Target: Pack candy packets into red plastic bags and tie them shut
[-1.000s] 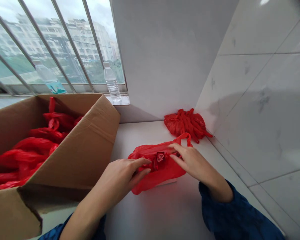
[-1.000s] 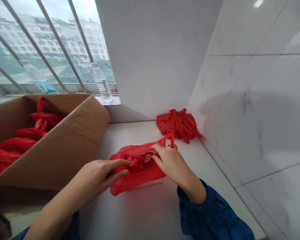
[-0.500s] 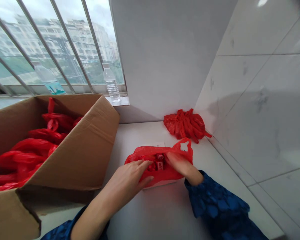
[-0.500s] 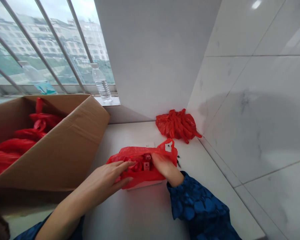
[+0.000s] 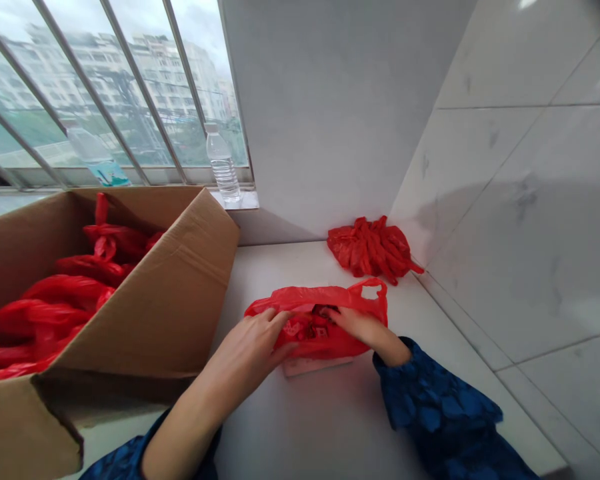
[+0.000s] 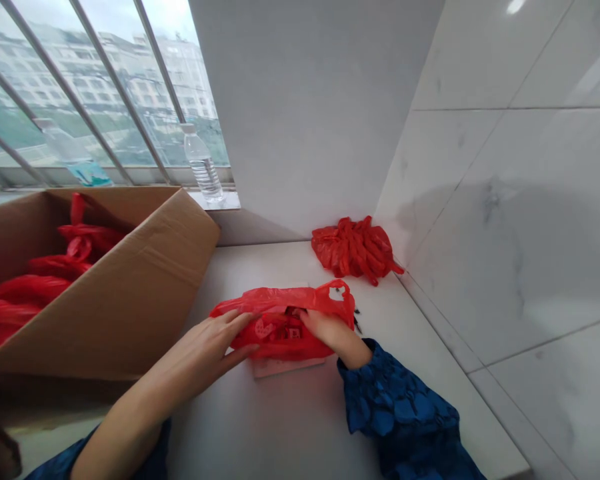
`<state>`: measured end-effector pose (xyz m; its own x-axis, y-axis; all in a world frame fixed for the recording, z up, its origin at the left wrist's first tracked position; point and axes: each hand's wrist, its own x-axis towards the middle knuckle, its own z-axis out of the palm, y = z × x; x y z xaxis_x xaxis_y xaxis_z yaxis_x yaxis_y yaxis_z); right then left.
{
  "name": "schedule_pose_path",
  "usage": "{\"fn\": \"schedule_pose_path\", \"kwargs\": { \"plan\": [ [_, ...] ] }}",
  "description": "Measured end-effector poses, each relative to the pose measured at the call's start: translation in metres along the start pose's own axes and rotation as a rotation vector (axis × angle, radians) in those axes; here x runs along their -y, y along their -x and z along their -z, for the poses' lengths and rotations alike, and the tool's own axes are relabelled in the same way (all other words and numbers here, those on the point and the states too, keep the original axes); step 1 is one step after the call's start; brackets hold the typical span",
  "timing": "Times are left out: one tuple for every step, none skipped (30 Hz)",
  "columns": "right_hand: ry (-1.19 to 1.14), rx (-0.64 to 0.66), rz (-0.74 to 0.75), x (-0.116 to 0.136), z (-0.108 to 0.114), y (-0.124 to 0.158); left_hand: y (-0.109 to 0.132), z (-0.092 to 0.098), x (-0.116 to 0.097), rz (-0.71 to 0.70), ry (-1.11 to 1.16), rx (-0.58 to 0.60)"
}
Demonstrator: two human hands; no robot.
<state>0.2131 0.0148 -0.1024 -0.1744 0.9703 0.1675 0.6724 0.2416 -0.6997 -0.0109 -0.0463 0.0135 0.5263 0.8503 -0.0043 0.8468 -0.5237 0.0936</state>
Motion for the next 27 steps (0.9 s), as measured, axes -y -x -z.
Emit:
{"fn": "schedule_pose_path", "kwargs": {
  "plan": [
    [0.032,0.014,-0.003,0.005,0.007,0.004,0.000,0.000,0.001,0.003,-0.012,-0.007],
    [0.058,0.028,-0.005,0.011,0.015,0.009,0.000,0.000,0.001,0.001,-0.019,0.001],
    [0.082,0.043,0.005,0.017,0.024,0.016,0.000,0.001,0.001,-0.002,-0.023,0.018],
    [0.104,0.054,0.029,0.025,0.034,0.023,0.001,0.001,0.001,-0.007,-0.024,0.039],
    [0.120,0.066,0.066,0.033,0.044,0.031,0.002,0.002,0.001,-0.015,-0.025,0.058],
    [0.151,0.068,0.140,0.041,0.055,0.039,0.002,0.003,0.001,-0.024,-0.023,0.065],
    [0.173,0.042,0.209,0.048,0.066,0.047,0.003,0.003,0.001,-0.033,-0.019,0.060],
    [0.164,-0.014,0.253,0.054,0.076,0.054,0.004,0.004,0.002,-0.043,-0.007,0.042],
    [0.156,-0.106,0.280,0.059,0.085,0.059,0.005,0.004,0.002,-0.053,0.012,0.014],
    [0.158,-0.224,0.287,0.061,0.093,0.062,0.006,0.005,0.002,-0.067,0.038,-0.019],
    [0.172,-0.351,0.278,0.061,0.099,0.064,0.007,0.007,0.002,-0.082,0.068,-0.055],
    [0.204,-0.473,0.259,0.060,0.103,0.064,0.007,0.009,0.002,-0.100,0.097,-0.096],
    [0.249,-0.573,0.231,0.056,0.107,0.062,0.008,0.012,0.001,-0.120,0.123,-0.141],
    [0.300,-0.634,0.195,0.052,0.109,0.059,0.008,0.015,0.000,-0.138,0.145,-0.192],
    [0.346,-0.651,0.152,0.046,0.110,0.055,0.009,0.019,-0.001,-0.155,0.165,-0.249],
    [0.379,-0.621,0.108,0.041,0.111,0.052,0.009,0.023,-0.002,-0.168,0.183,-0.316],
    [0.397,-0.555,0.069,0.035,0.113,0.049,0.010,0.026,-0.003,-0.174,0.195,-0.393],
    [0.403,-0.474,0.036,0.031,0.114,0.047,0.010,0.030,-0.003,-0.173,0.202,-0.478],
    [0.398,-0.402,0.012,0.028,0.116,0.046,0.011,0.033,-0.003,-0.164,0.200,-0.562],
    [0.387,-0.357,-0.003,0.025,0.118,0.046,0.012,0.036,-0.003,-0.148,0.191,-0.641],
    [0.373,-0.348,-0.015,0.024,0.120,0.047,0.012,0.038,-0.002,-0.122,0.178,-0.711],
    [0.356,-0.371,-0.025,0.024,0.122,0.047,0.013,0.040,0.000,-0.090,0.165,-0.767],
    [0.336,-0.413,-0.036,0.024,0.123,0.047,0.013,0.042,0.001,-0.055,0.157,-0.806],
    [0.310,-0.458,-0.049,0.023,0.123,0.046,0.014,0.043,0.003,-0.019,0.154,-0.826],
    [0.283,-0.492,-0.065,0.022,0.123,0.044,0.014,0.045,0.004,0.017,0.155,-0.834],
    [0.256,-0.514,-0.088,0.020,0.121,0.040,0.015,0.047,0.005,0.050,0.159,-0.831],
    [0.229,-0.522,-0.114,0.017,0.119,0.036,0.016,0.048,0.006,0.070,0.167,-0.818]
  ]
}}
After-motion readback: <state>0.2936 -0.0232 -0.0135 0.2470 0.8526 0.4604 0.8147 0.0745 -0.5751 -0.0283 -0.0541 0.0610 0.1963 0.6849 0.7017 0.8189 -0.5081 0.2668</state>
